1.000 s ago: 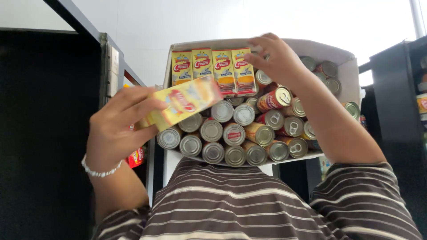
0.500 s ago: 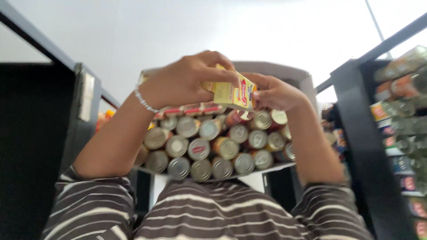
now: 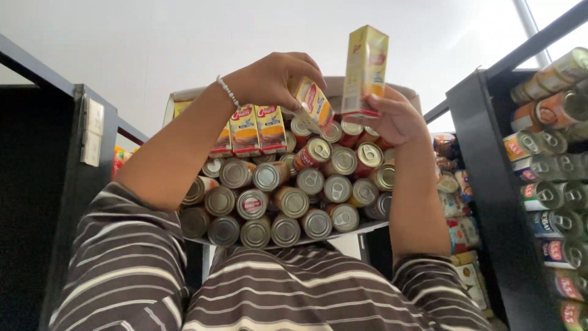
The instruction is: The recorder is collecting various canned goods and small juice cartons from grocery shelves and placing them into a large white plastic crate.
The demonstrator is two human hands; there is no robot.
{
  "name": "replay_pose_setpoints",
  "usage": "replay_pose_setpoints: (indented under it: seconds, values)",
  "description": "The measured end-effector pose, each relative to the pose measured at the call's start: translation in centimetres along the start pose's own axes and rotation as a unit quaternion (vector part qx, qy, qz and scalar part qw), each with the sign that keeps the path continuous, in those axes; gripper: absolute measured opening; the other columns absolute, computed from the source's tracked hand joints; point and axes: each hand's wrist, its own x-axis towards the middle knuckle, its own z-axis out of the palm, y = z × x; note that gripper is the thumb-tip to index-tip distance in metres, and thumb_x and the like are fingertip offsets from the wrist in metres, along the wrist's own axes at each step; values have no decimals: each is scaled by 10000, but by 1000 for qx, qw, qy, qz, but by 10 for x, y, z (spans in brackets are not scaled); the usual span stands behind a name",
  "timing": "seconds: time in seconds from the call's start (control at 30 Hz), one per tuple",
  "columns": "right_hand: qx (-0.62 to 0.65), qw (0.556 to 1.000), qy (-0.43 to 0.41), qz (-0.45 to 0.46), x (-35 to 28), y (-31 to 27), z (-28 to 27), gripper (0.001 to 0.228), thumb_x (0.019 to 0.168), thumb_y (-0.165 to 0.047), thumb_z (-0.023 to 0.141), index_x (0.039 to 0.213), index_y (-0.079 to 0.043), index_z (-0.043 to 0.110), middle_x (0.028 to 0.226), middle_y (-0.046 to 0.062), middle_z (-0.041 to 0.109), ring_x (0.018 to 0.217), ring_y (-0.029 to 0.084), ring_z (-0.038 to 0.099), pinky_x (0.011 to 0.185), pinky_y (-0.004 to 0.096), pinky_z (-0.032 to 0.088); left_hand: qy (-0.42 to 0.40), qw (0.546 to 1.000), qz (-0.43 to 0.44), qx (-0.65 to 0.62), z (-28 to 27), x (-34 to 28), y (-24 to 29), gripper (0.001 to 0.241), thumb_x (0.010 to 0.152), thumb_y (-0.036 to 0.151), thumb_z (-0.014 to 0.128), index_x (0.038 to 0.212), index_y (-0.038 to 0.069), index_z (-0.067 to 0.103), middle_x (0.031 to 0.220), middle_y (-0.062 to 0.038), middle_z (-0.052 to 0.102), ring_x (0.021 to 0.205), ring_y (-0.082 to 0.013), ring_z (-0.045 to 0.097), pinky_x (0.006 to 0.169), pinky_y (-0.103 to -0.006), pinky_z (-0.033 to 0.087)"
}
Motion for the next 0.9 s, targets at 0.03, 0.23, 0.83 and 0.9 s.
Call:
replay_pose_setpoints:
  seconds: [0.03, 0.23, 0.83, 0.9]
  values:
    - [2, 1000, 2, 2, 1, 1, 3, 543, 987, -157, 692, 1429, 84, 487, 1298, 184, 651, 1157, 266, 715, 1055, 455, 599, -2, 1000, -1, -3, 2, 3, -3, 538, 686, 69, 875, 1207, 131, 758, 1285, -53, 666, 1172, -213, 665, 1020, -351, 571]
    - [-157, 981, 102, 60, 4, -1, 18, 478, 930, -162, 733, 1340, 41, 596, 1198, 109, 712, 1000, 158, 710, 821, 330, 574, -113, 988, -80, -62, 10, 17, -26, 574, 641, 50, 856, 1199, 121, 744, 1169, -42, 657, 1019, -173, 666, 915, -317, 587]
    - [-558, 760, 223, 248, 24, 38, -4, 498, 888, -442, 760, 1058, 23, 709, 856, 110, 684, 680, 173, 599, 588, 360, 482, -153, 967, -98, 181, 52, 20, -69, 609, 665, -24, 820, 1223, 197, 714, 1356, -61, 592, 1351, -308, 456, 1136, -423, 399]
    - [-602, 741, 197, 222, 23, 41, -6, 498, 898, -474, 714, 1045, 1, 710, 815, 83, 696, 665, 159, 640, 594, 341, 505, -173, 929, -96, 312, 58, 21, -67, 560, 785, 37, 805, 1293, 252, 704, 1289, -44, 642, 1360, -285, 499, 1221, -444, 372]
